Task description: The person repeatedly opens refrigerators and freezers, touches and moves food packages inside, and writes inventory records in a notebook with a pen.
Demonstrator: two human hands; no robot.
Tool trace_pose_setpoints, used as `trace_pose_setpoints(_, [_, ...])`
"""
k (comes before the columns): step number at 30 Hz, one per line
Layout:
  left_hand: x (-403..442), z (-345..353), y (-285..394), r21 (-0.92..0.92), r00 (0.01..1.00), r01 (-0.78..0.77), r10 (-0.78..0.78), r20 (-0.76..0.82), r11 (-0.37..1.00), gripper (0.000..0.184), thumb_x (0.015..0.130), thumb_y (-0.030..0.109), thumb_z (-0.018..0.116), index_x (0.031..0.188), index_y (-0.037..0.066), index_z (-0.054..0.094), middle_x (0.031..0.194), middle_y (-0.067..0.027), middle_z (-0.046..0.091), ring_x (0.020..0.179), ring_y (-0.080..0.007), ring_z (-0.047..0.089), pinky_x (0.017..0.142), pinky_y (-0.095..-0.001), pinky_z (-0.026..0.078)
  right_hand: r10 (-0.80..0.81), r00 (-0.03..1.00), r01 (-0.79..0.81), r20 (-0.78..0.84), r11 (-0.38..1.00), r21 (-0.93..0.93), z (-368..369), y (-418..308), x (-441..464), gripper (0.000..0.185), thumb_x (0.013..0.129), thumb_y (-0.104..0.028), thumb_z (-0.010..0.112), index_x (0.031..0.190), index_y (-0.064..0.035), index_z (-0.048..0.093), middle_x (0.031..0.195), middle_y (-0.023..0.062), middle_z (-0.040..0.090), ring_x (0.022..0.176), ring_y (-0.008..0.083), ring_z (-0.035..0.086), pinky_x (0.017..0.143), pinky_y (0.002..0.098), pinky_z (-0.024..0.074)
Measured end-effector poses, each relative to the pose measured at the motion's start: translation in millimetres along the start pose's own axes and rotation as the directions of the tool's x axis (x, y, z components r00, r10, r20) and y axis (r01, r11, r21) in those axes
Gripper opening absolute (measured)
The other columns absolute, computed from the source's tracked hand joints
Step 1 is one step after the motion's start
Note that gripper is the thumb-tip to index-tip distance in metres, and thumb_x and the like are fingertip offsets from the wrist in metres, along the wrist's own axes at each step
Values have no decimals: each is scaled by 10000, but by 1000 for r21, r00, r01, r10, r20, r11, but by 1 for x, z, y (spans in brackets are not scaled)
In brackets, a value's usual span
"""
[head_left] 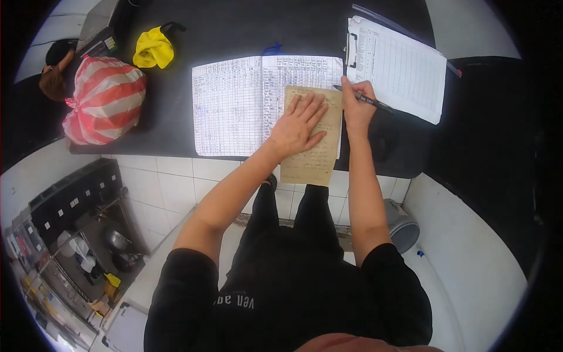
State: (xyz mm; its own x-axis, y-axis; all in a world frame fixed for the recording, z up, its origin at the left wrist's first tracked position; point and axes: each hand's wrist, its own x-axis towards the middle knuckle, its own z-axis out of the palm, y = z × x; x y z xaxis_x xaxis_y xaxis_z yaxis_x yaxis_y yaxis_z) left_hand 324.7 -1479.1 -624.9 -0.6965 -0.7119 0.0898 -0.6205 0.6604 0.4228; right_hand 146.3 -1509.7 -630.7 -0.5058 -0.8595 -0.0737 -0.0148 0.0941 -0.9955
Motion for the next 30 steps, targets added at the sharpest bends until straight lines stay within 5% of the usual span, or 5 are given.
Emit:
trace_pose_setpoints(9, [-9,6,-3,-58,999,-3,1,-40,998,652,915,447,541,1429,62,432,1542,-224,276,1435,-439,216,1168,-530,190,-122,974,118,-193,993,-30,-14,36,1,288,938,-176,660,737,-80,477,535,11,516,448,70,485,415,217,353])
trace_pose_setpoints(12, [-9,10,-4,-41,999,-5,3,-54,999,656,916,459,528,1426,57,434,1535,-254,269,1436,-441,213,1170,-529,182,-39,959,50,-280,998,34,-19,26,3,286,934,-210,670,762,-55,504,539,36,548,462,98,518,455,237,393])
trace_pose_setpoints(20, [-8,12,-4,-40,998,-6,4,-65,999,654,908,445,538,1421,51,438,1535,-253,272,1433,-441,220,1167,-533,186,-93,967,108,-239,993,48,-26,40,25,279,931,-211,675,760,-56,518,551,49,582,478,97,545,465,230,396])
trace_pose_setpoints(26, [0,6,-2,-72,998,-21,17,-53,997,634,901,439,557,1391,47,467,1521,-241,298,1430,-423,239,1166,-536,194,12,996,-13,-89,1000,-9,-1,-7,4,175,890,-156,723,895,-28,605,700,75,661,559,91,600,464,201,439])
trace_pose_setpoints(30, [3,8,-5,-46,998,-33,30,-61,998,627,899,438,562,1386,54,474,1512,-237,311,1430,-399,254,1169,-523,200,10,1000,-10,-9,1000,17,18,-8,-3,224,838,-176,782,861,-48,600,657,7,612,594,67,573,478,204,418])
